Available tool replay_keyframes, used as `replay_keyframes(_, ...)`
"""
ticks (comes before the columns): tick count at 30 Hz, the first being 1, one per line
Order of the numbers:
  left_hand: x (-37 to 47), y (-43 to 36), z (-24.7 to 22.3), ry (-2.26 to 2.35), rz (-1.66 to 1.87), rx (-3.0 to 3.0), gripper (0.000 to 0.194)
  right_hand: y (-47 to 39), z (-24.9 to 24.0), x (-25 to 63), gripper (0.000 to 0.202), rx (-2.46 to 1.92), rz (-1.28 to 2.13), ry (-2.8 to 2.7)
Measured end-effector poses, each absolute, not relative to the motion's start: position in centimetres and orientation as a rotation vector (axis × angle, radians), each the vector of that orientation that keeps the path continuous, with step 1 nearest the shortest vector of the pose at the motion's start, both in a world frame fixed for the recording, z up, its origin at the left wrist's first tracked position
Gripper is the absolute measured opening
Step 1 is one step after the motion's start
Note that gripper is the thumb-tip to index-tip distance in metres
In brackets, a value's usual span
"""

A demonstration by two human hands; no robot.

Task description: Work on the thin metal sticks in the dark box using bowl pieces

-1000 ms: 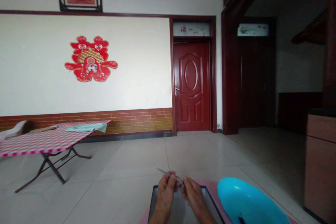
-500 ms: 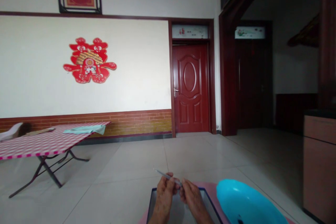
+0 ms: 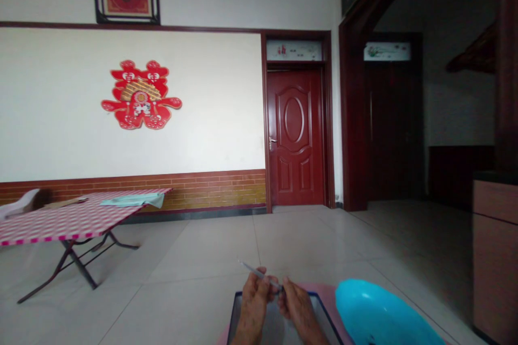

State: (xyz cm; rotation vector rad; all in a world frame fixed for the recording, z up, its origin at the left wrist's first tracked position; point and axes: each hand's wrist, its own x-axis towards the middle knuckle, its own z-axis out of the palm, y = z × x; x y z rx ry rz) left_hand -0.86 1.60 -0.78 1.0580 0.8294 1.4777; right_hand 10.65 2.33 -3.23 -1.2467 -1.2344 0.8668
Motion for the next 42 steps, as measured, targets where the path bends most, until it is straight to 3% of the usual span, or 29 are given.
replay_keyframes(5, -1.0, 1.7, -0.9, 0.821, 1.486, 1.049, 0.062, 2.5, -3.7, 10.8, 0.056, -1.225, 0.953, -1.255)
replay_keyframes(16, -0.9, 2.0, -1.2, 0.791, 1.458, 1.054, 0.058, 1.9, -2.8, 10.8, 0.047, -1.249, 0.806, -1.266)
replay_keyframes(30, -0.7, 2.3, -1.7, 0.689, 1.453, 1.059, 0.049, 3.8, -5.4, 11.7, 0.042, -1.233, 0.773, -1.317)
replay_keyframes(42, -0.7, 2.8, -2.2, 0.688, 1.477, 1.165, 0.046, 4.0, -5.1, 11.5, 0.045, -1.251, 0.976, -1.184)
